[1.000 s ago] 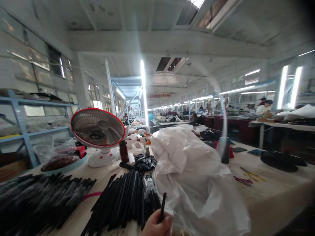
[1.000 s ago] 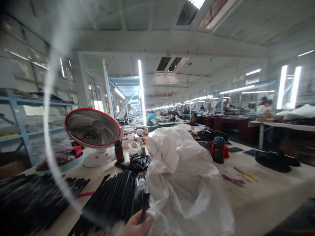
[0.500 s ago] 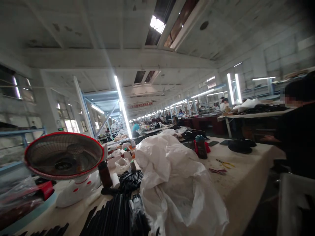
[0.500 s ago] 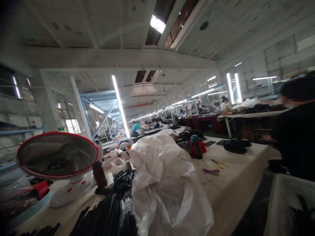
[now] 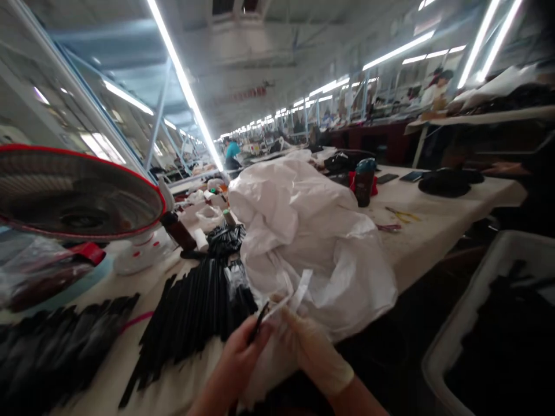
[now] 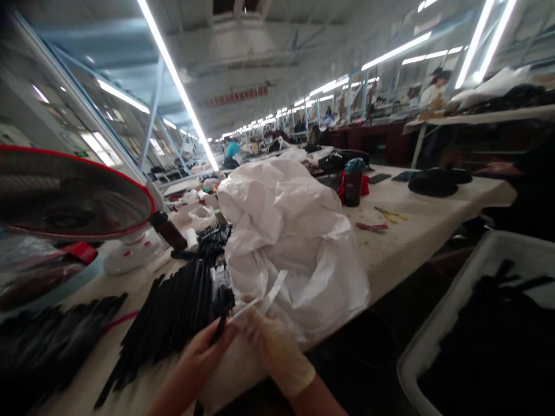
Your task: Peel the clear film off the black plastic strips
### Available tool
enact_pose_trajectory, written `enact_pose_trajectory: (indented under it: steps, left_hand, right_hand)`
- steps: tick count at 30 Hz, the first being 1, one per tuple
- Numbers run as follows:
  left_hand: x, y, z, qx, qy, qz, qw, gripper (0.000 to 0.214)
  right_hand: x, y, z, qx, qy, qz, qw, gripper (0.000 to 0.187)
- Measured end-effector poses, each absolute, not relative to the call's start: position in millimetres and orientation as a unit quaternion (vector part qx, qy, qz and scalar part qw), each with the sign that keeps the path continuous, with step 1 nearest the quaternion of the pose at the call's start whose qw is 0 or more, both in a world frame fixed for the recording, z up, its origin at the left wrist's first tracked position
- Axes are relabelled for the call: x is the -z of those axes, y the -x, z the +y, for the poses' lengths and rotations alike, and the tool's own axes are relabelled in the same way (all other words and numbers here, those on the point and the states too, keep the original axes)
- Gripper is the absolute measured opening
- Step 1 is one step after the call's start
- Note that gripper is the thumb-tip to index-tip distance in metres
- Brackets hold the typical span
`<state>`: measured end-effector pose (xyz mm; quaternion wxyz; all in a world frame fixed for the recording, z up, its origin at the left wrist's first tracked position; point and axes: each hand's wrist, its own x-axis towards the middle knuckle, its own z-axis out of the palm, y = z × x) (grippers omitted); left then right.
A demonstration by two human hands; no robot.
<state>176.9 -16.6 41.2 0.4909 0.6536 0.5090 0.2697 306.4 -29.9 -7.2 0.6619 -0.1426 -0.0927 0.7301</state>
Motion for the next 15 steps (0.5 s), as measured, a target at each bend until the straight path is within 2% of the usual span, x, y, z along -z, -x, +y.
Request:
enact_pose_trajectory:
  steps: [3, 8, 12, 15]
  left_hand:
    - [-42.3, -173.4, -9.6, -0.248, -0.645, 0.534, 0.487, 0.054]
    - [-53.2, -153.9, -6.6, -0.265, -0.57, 0.548, 0.552, 0.049]
    - [-66.3, -143.0, -11.1, -0.273, -0.516, 0.523, 0.621, 0.048]
    - [-73.6, -143.4, -13.9, -0.23, -0.477, 0.5, 0.685, 0.046]
  right_hand:
    - [12.1, -316.8, -25.6, -0.73, 0.173, -0.06, 0.659, 0.025]
    - [25.2, -342.4, -28.8, -0.729, 0.234, -0.072, 0.639, 0.022]
    - [10.2, -359.1, -35.9, -0.614, 0.334, -0.227, 0.679, 0.026]
    - [-6.0, -351.2, -37.3, -0.531, 0.396, -0.42, 0.62, 0.047]
